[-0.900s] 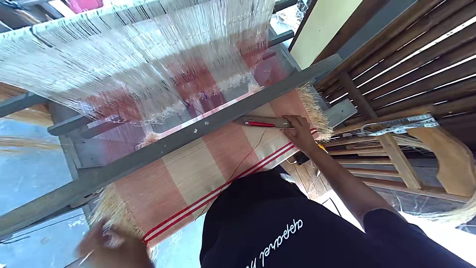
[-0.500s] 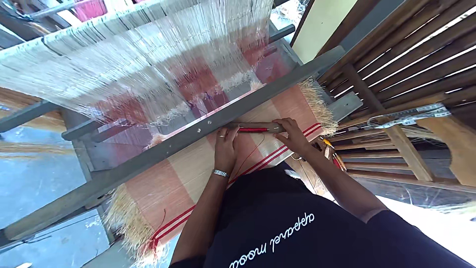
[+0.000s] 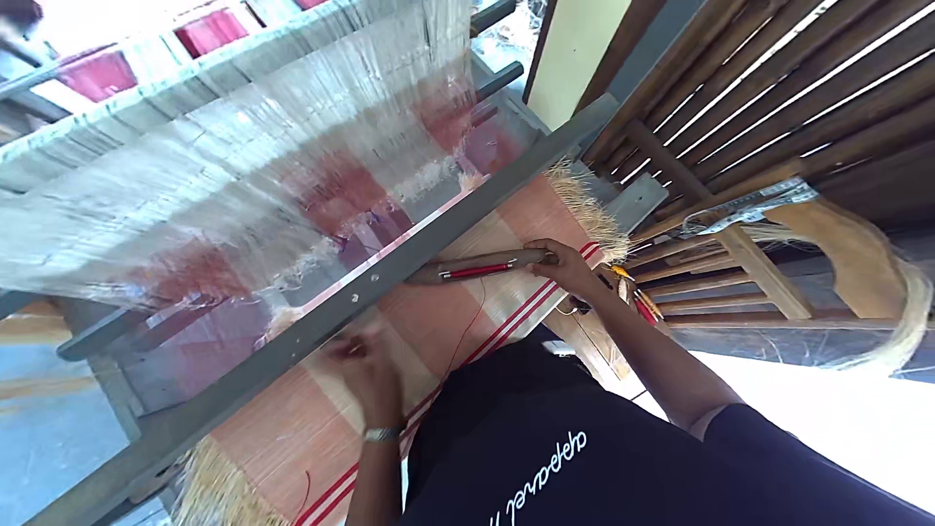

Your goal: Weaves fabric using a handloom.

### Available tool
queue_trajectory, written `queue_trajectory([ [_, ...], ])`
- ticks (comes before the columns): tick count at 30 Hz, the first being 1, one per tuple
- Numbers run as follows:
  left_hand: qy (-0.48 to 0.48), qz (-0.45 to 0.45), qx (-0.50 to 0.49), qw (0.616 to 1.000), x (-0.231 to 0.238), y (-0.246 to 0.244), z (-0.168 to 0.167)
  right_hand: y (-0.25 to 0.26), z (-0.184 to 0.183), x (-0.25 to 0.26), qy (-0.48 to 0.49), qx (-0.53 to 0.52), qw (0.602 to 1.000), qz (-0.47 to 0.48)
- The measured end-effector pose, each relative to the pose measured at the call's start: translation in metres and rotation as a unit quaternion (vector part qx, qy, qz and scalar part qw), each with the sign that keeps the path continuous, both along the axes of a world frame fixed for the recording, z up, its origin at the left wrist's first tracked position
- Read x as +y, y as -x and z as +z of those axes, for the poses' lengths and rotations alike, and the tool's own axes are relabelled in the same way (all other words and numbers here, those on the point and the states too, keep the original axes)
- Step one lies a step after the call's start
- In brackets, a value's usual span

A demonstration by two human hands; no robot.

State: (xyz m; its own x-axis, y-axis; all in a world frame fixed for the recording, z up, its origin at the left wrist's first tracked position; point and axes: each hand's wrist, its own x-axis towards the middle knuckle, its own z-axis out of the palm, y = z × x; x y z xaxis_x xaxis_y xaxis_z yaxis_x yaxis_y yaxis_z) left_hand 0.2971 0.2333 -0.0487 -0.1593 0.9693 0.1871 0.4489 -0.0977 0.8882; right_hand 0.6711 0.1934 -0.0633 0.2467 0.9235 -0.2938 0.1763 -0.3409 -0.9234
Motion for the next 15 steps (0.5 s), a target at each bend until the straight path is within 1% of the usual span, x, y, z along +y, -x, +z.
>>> queue_trajectory([
  [1, -0.001, 0.091, -0.057, 0.994, 0.002, 0.023, 0.003, -0.004, -0.003, -0.001, -0.005, 0.037, 0.999, -0.025],
  [2, -0.005, 0.179, -0.12, 0.976, 0.01, 0.045, 0.007, -0.005, -0.005, -0.001, -0.014, 0.066, 0.996, -0.051],
  [3, -0.006, 0.245, -0.183, 0.952, 0.019, 0.064, 0.012, -0.004, -0.006, -0.001, -0.018, 0.084, 0.993, -0.075],
  [4, -0.006, 0.276, -0.231, 0.933, 0.025, 0.078, 0.018, -0.001, -0.006, 0.0, -0.018, 0.089, 0.991, -0.095],
  [5, -0.017, 0.284, -0.261, 0.922, 0.03, 0.084, 0.022, 0.002, -0.006, 0.003, -0.015, 0.082, 0.991, -0.108],
  [6, -0.031, 0.276, -0.27, 0.922, 0.034, 0.087, 0.022, 0.005, -0.005, 0.006, -0.007, 0.063, 0.991, -0.115],
  [8, -0.04, 0.238, -0.26, 0.935, 0.048, 0.094, 0.022, 0.011, 0.001, 0.013, 0.019, 0.023, 0.993, -0.111],
  [9, -0.034, 0.218, -0.258, 0.941, 0.059, 0.1, 0.024, 0.014, 0.006, 0.016, 0.037, 0.022, 0.993, -0.11],
  [10, -0.027, 0.203, -0.257, 0.945, 0.072, 0.105, 0.025, 0.016, 0.012, 0.02, 0.054, 0.042, 0.992, -0.11],
  [12, -0.013, 0.182, -0.238, 0.954, 0.103, 0.116, 0.029, 0.016, 0.024, 0.031, 0.076, 0.128, 0.981, -0.125],
  [14, 0.01, 0.175, -0.207, 0.963, 0.136, 0.123, 0.037, 0.015, 0.035, 0.039, 0.079, 0.224, 0.959, -0.153],
  [15, 0.027, 0.173, -0.197, 0.965, 0.15, 0.125, 0.042, 0.013, 0.037, 0.041, 0.076, 0.256, 0.95, -0.161],
])
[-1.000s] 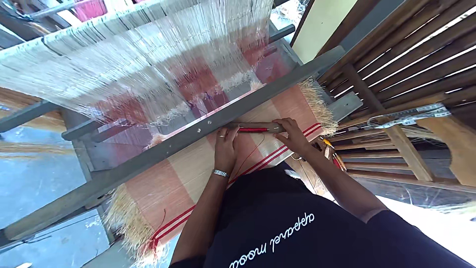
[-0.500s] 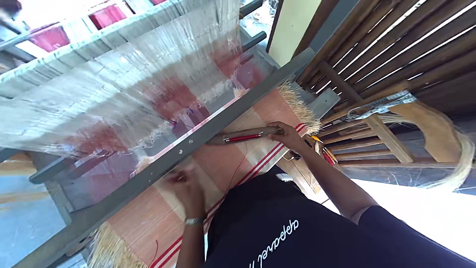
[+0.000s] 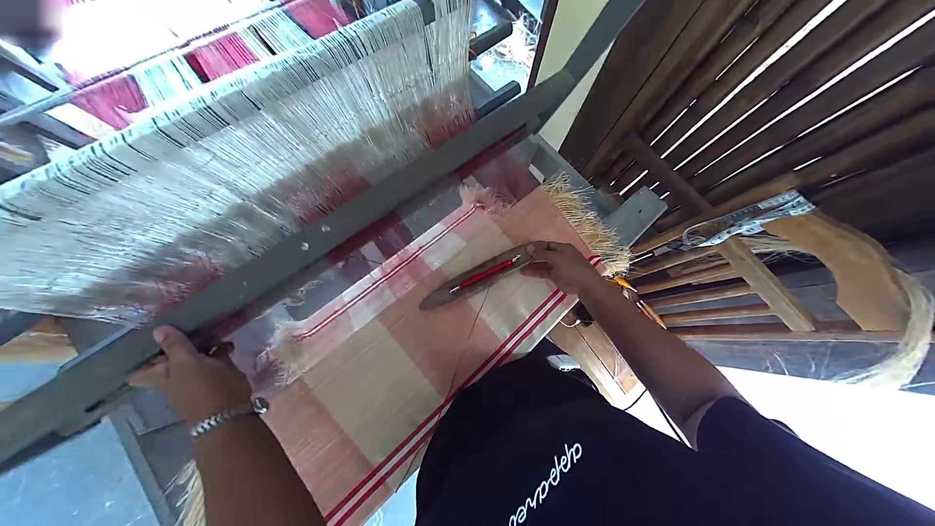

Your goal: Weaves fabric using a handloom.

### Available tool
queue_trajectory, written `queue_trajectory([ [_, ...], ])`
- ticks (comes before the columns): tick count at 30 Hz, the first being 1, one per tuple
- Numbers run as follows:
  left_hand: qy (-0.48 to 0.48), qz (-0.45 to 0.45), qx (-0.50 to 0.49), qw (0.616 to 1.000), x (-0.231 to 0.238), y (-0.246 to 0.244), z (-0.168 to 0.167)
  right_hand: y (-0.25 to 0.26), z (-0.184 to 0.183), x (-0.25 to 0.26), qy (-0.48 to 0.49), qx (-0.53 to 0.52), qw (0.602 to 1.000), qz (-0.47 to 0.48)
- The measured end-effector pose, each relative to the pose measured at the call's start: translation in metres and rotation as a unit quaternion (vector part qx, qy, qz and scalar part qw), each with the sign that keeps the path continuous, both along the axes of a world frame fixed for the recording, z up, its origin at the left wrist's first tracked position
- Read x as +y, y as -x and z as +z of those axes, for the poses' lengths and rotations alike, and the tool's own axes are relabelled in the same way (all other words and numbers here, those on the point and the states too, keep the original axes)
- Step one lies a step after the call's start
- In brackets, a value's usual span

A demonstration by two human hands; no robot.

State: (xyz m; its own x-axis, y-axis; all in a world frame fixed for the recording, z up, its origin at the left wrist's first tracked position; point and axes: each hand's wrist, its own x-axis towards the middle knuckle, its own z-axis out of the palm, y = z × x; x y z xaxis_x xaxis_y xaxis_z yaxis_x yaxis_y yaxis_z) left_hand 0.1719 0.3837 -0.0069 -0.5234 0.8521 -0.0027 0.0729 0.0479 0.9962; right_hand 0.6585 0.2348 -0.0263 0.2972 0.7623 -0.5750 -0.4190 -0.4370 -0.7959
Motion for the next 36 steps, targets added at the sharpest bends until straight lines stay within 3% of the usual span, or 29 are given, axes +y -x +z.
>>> queue_trajectory([
  [6, 0.082, 0.001, 0.037, 0.996, 0.023, 0.01, 0.02, -0.069, -0.028, 0.038, -0.064, -0.02, 0.992, -0.109],
  [11, 0.178, -0.012, 0.068, 0.982, 0.011, 0.046, 0.034, -0.148, -0.002, 0.081, -0.175, -0.044, 0.932, -0.314],
  [18, 0.119, 0.01, 0.167, 0.979, -0.001, 0.063, 0.028, -0.185, -0.006, 0.124, -0.169, -0.047, 0.923, -0.341],
  [23, 0.163, 0.106, 0.144, 0.97, -0.002, 0.079, 0.011, -0.18, -0.027, 0.155, -0.159, -0.016, 0.95, -0.268],
  [26, 0.216, 0.087, 0.113, 0.966, -0.001, 0.088, 0.005, -0.17, -0.034, 0.176, -0.133, -0.047, 0.971, -0.196],
  [31, 0.252, 0.014, -0.002, 0.968, -0.001, 0.086, 0.01, -0.124, -0.036, 0.212, -0.121, -0.076, 0.969, -0.201],
  [32, 0.251, 0.009, -0.007, 0.968, -0.001, 0.087, 0.009, -0.112, -0.036, 0.216, -0.12, -0.107, 0.974, -0.161],
  [35, 0.249, 0.004, -0.017, 0.968, -0.001, 0.086, 0.009, -0.09, -0.015, 0.218, -0.06, -0.206, 0.967, 0.136],
  [36, 0.245, 0.001, -0.02, 0.969, -0.001, 0.087, 0.008, -0.09, -0.007, 0.217, -0.036, -0.219, 0.959, 0.179],
])
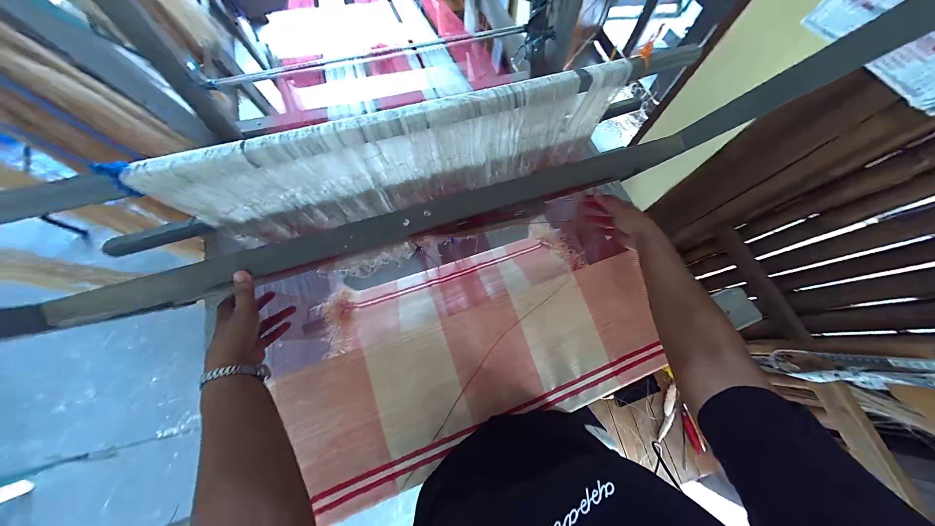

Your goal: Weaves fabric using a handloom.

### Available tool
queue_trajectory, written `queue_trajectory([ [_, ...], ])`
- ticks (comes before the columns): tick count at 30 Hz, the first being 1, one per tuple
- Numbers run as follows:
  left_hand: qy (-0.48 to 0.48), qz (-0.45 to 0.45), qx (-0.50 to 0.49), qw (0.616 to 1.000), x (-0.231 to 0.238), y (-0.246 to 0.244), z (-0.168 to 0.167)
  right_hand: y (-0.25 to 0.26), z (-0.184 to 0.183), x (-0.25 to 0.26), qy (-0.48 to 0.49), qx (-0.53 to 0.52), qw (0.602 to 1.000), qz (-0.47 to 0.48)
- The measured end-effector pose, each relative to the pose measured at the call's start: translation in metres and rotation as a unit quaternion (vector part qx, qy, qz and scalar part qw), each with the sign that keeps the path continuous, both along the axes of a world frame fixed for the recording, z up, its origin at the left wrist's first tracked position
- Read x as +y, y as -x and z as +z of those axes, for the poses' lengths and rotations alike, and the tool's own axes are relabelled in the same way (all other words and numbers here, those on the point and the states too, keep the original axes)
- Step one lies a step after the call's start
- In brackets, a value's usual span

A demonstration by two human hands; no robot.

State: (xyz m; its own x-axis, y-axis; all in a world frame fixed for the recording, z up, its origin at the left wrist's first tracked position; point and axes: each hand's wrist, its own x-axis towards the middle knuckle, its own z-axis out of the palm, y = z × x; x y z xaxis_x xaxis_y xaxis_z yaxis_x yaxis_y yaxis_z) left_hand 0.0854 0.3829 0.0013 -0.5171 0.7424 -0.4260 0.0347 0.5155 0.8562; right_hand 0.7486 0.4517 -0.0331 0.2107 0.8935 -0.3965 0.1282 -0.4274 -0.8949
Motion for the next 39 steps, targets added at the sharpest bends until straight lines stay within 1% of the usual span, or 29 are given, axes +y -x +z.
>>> queue_trajectory([
  [1, -0.007, -0.006, -0.003, 1.0, 0.001, 0.002, -0.002, -0.003, 0.006, -0.003, 0.014, -0.008, 1.0, 0.0],
  [3, -0.02, -0.019, -0.007, 1.0, 0.001, 0.002, -0.001, -0.006, 0.013, -0.006, 0.013, -0.012, 0.999, -0.041],
  [5, -0.029, -0.025, -0.001, 0.999, 0.002, 0.004, -0.002, -0.005, 0.014, -0.013, 0.005, -0.028, 0.998, -0.063],
  [8, -0.042, -0.018, 0.036, 0.998, 0.005, 0.011, -0.009, 0.002, 0.012, -0.028, -0.032, -0.111, 0.991, -0.062],
  [10, -0.06, -0.009, 0.043, 0.997, 0.006, 0.019, -0.014, 0.011, 0.012, -0.039, -0.065, -0.171, 0.982, -0.051],
  [12, -0.07, -0.011, 0.002, 0.997, 0.008, 0.028, -0.024, 0.02, 0.014, -0.05, -0.076, -0.204, 0.976, -0.012],
  [14, -0.094, -0.004, -0.047, 0.994, 0.012, 0.033, -0.037, 0.021, 0.007, -0.057, -0.09, -0.229, 0.969, 0.028],
  [15, -0.108, 0.001, -0.059, 0.992, 0.013, 0.034, -0.042, 0.019, 0.001, -0.06, -0.108, -0.257, 0.96, 0.034],
  [17, -0.13, 0.015, -0.054, 0.99, 0.013, 0.032, -0.046, 0.021, 0.002, -0.07, -0.148, -0.343, 0.927, 0.045],
  [19, -0.151, 0.042, -0.025, 0.987, 0.004, 0.033, -0.048, 0.036, 0.013, -0.091, -0.199, -0.392, 0.892, 0.104],
  [20, -0.169, 0.06, -0.011, 0.984, -0.001, 0.035, -0.049, 0.046, 0.012, -0.104, -0.227, -0.392, 0.878, 0.153],
  [22, -0.21, 0.093, -0.013, 0.973, -0.011, 0.039, -0.052, 0.064, -0.002, -0.125, -0.276, -0.367, 0.85, 0.259],
  [23, -0.228, 0.101, -0.016, 0.968, -0.016, 0.04, -0.053, 0.072, -0.012, -0.133, -0.285, -0.366, 0.835, 0.297],
  [24, -0.244, 0.106, -0.018, 0.964, -0.021, 0.041, -0.055, 0.079, -0.02, -0.14, -0.293, -0.375, 0.823, 0.311],
  [28, -0.293, 0.148, -0.02, 0.944, -0.034, 0.044, -0.065, 0.094, -0.042, -0.146, -0.325, -0.418, 0.806, 0.264],
  [31, -0.314, 0.207, -0.01, 0.927, -0.04, 0.052, -0.073, 0.1, -0.044, -0.142, -0.328, -0.448, 0.788, 0.266],
  [32, -0.311, 0.23, 0.0, 0.922, -0.045, 0.056, -0.073, 0.101, -0.042, -0.141, -0.32, -0.439, 0.797, 0.266],
  [33, -0.304, 0.249, 0.011, 0.919, -0.052, 0.059, -0.071, 0.1, -0.04, -0.139, -0.307, -0.415, 0.817, 0.258],
  [34, -0.299, 0.264, 0.022, 0.917, -0.06, 0.061, -0.066, 0.096, -0.034, -0.137, -0.283, -0.381, 0.848, 0.235],
  [35, -0.299, 0.277, 0.031, 0.913, -0.071, 0.062, -0.061, 0.089, -0.025, -0.134, -0.251, -0.343, 0.885, 0.191],
  [36, -0.303, 0.292, 0.04, 0.906, -0.084, 0.063, -0.056, 0.079, -0.015, -0.13, -0.221, -0.302, 0.918, 0.128],
  [37, -0.306, 0.303, 0.051, 0.901, -0.098, 0.062, -0.047, 0.066, -0.01, -0.125, -0.208, -0.257, 0.942, 0.052],
  [39, -0.313, 0.338, 0.075, 0.884, -0.126, 0.054, -0.032, 0.035, -0.001, -0.114, -0.2, -0.14, 0.965, -0.098],
])
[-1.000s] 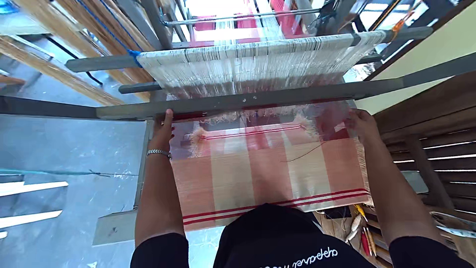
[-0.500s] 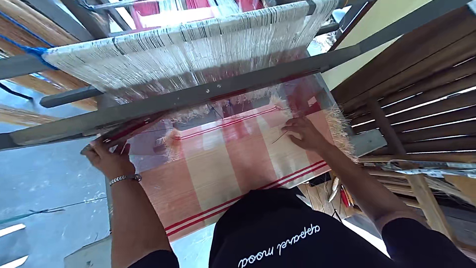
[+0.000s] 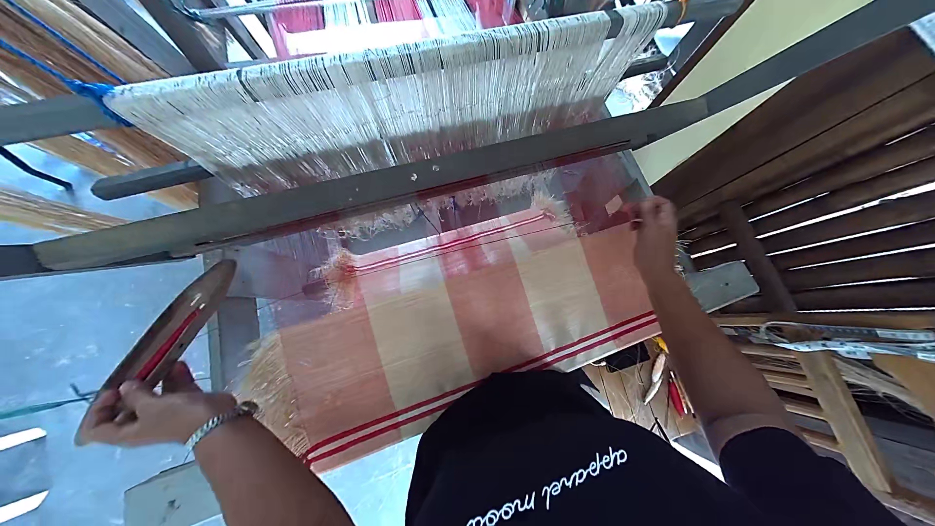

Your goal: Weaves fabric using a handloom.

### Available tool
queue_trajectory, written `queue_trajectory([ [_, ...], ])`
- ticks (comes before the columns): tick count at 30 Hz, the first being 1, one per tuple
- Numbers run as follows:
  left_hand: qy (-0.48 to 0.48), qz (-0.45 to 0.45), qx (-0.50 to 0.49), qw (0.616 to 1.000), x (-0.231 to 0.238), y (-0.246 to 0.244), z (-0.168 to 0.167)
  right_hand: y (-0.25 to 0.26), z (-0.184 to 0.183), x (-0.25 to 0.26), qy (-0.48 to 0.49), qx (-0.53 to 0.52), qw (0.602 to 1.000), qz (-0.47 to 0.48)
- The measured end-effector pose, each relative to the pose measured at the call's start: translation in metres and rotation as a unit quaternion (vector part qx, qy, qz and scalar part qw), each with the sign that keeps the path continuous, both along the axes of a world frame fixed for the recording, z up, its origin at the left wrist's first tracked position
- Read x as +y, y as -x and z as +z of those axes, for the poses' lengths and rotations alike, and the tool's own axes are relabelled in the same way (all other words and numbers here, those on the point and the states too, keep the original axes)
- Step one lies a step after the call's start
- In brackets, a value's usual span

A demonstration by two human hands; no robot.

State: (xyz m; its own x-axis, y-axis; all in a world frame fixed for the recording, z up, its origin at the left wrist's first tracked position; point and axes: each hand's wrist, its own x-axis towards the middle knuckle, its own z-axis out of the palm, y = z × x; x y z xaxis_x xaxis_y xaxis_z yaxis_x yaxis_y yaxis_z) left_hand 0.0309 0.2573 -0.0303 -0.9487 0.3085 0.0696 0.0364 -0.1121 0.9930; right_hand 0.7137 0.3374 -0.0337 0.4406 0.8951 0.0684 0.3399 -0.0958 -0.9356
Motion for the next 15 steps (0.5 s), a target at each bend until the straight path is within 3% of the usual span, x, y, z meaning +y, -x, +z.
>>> queue_trajectory([
  [3, -0.021, 0.038, 0.018, 0.999, -0.04, -0.02, 0.02, -0.044, 0.003, 0.011, -0.05, 0.269, 0.953, -0.131],
  [6, -0.029, -0.007, 0.038, 0.999, -0.075, -0.039, 0.025, -0.054, 0.001, 0.02, -0.065, 0.38, 0.899, -0.21],
  [10, 0.045, -0.156, 0.017, 0.987, -0.102, -0.082, 0.006, -0.044, -0.014, 0.031, -0.036, 0.3, 0.928, -0.219],
  [13, 0.098, -0.193, 0.024, 0.976, -0.111, -0.117, -0.023, -0.028, -0.012, 0.034, -0.015, 0.194, 0.96, -0.203],
  [15, 0.19, -0.196, 0.078, 0.959, -0.116, -0.129, -0.035, -0.024, -0.011, 0.036, -0.013, 0.17, 0.965, -0.201],
])
